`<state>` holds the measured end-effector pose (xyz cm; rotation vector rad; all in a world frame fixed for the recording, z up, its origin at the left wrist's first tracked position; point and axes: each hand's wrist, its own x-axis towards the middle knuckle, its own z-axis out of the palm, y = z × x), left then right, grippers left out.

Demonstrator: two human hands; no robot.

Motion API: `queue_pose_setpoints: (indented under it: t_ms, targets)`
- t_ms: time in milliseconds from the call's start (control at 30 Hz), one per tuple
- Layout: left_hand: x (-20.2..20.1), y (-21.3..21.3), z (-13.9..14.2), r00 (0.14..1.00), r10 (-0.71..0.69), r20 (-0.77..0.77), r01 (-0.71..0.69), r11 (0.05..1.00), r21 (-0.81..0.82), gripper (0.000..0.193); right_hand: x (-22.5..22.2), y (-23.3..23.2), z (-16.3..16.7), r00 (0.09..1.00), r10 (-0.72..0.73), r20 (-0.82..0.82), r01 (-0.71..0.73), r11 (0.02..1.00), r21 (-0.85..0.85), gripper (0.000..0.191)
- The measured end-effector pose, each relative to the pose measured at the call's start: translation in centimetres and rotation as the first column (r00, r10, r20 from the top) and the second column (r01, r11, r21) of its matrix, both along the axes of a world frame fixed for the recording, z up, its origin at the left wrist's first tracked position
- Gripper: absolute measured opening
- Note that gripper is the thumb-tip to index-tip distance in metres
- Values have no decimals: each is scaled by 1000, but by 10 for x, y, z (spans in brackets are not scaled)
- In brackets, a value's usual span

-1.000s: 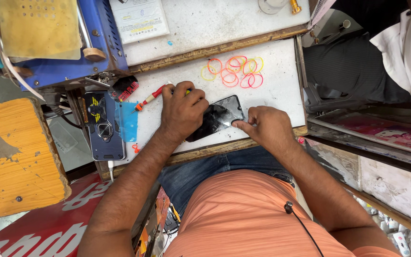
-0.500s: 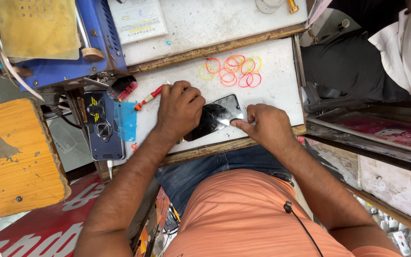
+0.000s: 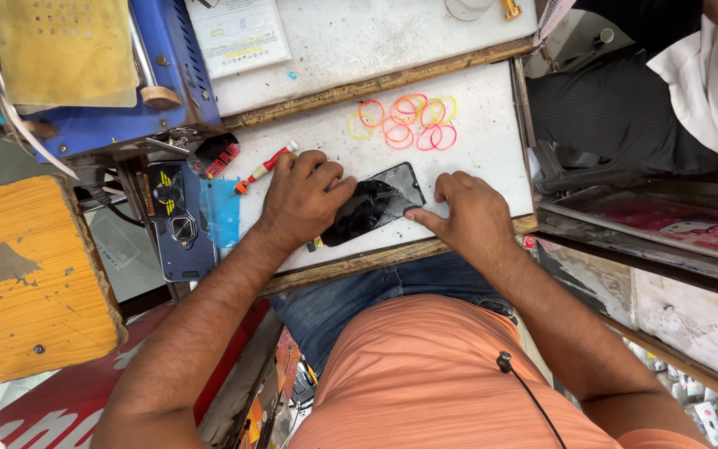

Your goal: The person handles a smartphone with a cracked screen, moves a box and a phone case, and then uses a small blue tool to scrape the screen surface. The person continues to scrape the screen repeatedly while another person sits nearby holding a different phone.

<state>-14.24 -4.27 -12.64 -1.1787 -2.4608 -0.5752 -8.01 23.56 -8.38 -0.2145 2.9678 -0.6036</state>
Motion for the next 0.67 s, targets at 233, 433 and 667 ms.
queue_pose_setpoints:
  t_ms: [233, 433, 667]
  targets:
    - [1, -2, -1, 1000, -6, 17, 5, 1000, 25, 6, -2, -3, -2, 998, 56, 15, -56, 998, -12, 47]
    - [2, -3, 2, 1000, -20, 3, 20, 997, 69, 6, -1, -6, 0, 992, 6, 126, -20, 994, 111, 55]
    - [2, -3, -2, 1000, 18, 8, -18, 999, 36, 8, -1, 5, -55, 998, 47, 32, -47, 999, 5, 48]
